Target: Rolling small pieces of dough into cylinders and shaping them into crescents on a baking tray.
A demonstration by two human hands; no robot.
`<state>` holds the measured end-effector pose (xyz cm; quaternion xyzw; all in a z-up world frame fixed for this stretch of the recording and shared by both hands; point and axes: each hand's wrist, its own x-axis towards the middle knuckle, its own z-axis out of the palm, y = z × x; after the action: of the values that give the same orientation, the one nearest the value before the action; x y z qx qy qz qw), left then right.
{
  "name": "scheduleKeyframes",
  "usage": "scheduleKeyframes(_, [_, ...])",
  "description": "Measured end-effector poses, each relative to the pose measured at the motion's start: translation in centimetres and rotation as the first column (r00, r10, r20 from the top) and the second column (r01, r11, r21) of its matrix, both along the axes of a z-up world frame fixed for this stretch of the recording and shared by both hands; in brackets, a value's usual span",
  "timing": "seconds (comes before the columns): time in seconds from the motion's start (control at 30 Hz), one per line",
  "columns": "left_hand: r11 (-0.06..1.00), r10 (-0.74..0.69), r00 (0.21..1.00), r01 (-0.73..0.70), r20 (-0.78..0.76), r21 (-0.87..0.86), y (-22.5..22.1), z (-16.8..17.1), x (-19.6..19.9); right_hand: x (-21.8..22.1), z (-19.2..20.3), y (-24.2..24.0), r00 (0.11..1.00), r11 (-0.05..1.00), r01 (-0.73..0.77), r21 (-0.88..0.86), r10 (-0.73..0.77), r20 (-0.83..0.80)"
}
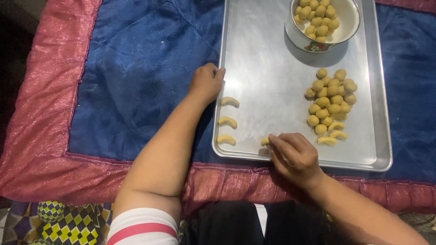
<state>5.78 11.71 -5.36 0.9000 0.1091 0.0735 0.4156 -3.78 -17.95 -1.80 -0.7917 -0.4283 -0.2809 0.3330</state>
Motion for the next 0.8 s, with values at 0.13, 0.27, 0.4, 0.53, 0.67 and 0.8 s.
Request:
scheduleKeyframes(0.13, [1.0, 0.01, 1.0, -0.011, -0.015, -0.029, 0.1, 0.3, 0.0, 1.5, -1.0, -0.5, 0.989, 0.999, 0.043, -0.014, -0.045, -0.144])
scheduleKeyframes(0.27, [0.998, -0.053, 0.998, 0.052, -0.027, -0.038, 0.3, 0.2, 0.2, 4.8, 0.7, 0.8, 0.89, 0.996, 0.084, -0.007, -0.079, -0.448])
scheduleKeyframes(0.4, [0.997, -0.037, 0.998, 0.034, -0.041, -0.072, 0.4, 0.0, 0.3, 8.3, 0.3, 4.8, 0.777, 0.995, 0.066, 0.068, -0.008, -0.629])
scheduleKeyframes(0.53, [0.99, -0.069, 0.997, 0.063, -0.043, -0.122, 1.0, 0.1, 0.5, 10.1, -0.6, 8.2, 0.719, 0.993, 0.053, 0.103, 0.034, -0.695])
scheduleKeyframes(0.67, [0.986, -0.096, 0.994, 0.087, -0.06, -0.139, 1.4, -0.5, 1.0, 10.6, 0.4, 10.5, 0.665, 0.998, 0.061, -0.026, -0.06, -0.745])
scheduleKeyframes(0.8, [0.98, -0.097, 0.992, 0.082, -0.076, -0.183, 1.4, -0.7, 1.1, 11.2, -0.1, 11.3, 0.654, 0.995, 0.091, -0.041, -0.091, -0.751])
